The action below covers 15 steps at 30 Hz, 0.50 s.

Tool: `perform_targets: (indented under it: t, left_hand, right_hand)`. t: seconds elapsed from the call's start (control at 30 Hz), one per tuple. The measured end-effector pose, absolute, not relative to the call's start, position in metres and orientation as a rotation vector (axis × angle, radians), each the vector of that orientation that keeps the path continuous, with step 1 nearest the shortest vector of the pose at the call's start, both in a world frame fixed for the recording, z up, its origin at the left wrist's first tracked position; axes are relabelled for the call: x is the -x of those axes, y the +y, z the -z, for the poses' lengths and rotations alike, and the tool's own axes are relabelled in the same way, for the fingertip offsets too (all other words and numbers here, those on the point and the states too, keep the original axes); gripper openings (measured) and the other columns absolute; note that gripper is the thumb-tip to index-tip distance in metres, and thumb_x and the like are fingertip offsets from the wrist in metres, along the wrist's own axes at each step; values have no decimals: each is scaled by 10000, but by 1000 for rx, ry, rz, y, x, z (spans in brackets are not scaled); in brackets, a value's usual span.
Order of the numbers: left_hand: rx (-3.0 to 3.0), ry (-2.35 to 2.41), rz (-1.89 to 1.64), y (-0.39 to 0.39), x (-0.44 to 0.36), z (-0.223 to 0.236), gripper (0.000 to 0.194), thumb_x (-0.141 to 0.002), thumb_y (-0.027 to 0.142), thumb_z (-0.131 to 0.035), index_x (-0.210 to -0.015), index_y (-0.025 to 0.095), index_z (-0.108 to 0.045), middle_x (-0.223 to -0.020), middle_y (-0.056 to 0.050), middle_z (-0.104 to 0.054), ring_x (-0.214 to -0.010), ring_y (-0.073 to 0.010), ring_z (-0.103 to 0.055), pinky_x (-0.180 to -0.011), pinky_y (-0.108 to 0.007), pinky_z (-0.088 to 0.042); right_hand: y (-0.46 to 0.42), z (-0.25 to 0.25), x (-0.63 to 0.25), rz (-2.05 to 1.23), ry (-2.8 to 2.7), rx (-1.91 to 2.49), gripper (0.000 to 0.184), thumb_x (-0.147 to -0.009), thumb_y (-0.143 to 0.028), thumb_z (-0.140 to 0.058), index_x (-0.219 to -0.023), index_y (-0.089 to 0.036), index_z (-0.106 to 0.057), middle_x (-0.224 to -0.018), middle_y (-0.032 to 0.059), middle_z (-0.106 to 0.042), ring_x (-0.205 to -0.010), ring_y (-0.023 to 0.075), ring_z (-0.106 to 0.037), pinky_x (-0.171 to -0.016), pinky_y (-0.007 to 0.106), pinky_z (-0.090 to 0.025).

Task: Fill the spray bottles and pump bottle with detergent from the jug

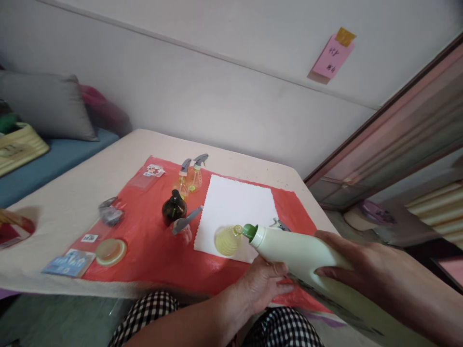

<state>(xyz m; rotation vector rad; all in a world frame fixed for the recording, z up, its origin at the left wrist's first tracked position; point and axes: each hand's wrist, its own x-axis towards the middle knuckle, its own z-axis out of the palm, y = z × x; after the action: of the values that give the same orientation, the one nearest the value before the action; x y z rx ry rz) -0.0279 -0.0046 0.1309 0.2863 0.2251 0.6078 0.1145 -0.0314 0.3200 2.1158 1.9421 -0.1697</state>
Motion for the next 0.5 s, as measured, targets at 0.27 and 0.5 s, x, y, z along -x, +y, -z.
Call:
perform_targets:
  t: [0.27,0.5]
  left_hand:
    - [-289,231,-613,-6,27,-128,883,-536,340,-911,-1336,280,-541,-1151,-95,-674,-1065,-299,-619,-941,-452,-420]
    - [-285,211,-617,-5,28,-130,842,-553,315,-904,-1316,288,-550,-1114,-83,-692,-1011,-278,-638,-950,-456,-428]
  right_hand:
    - [-32,-318,-119,130,2064,-2072,519,-789,-511,-533,-1217,-251,-670,-861,57,-732,-764,322,-709,-581,388,-517]
    - [-32,-319,-115,184,1965,-2114,652,-772,-571,-446,-1298,-233,-630,-938,83,-731,-857,352,-700,-674,451,-510]
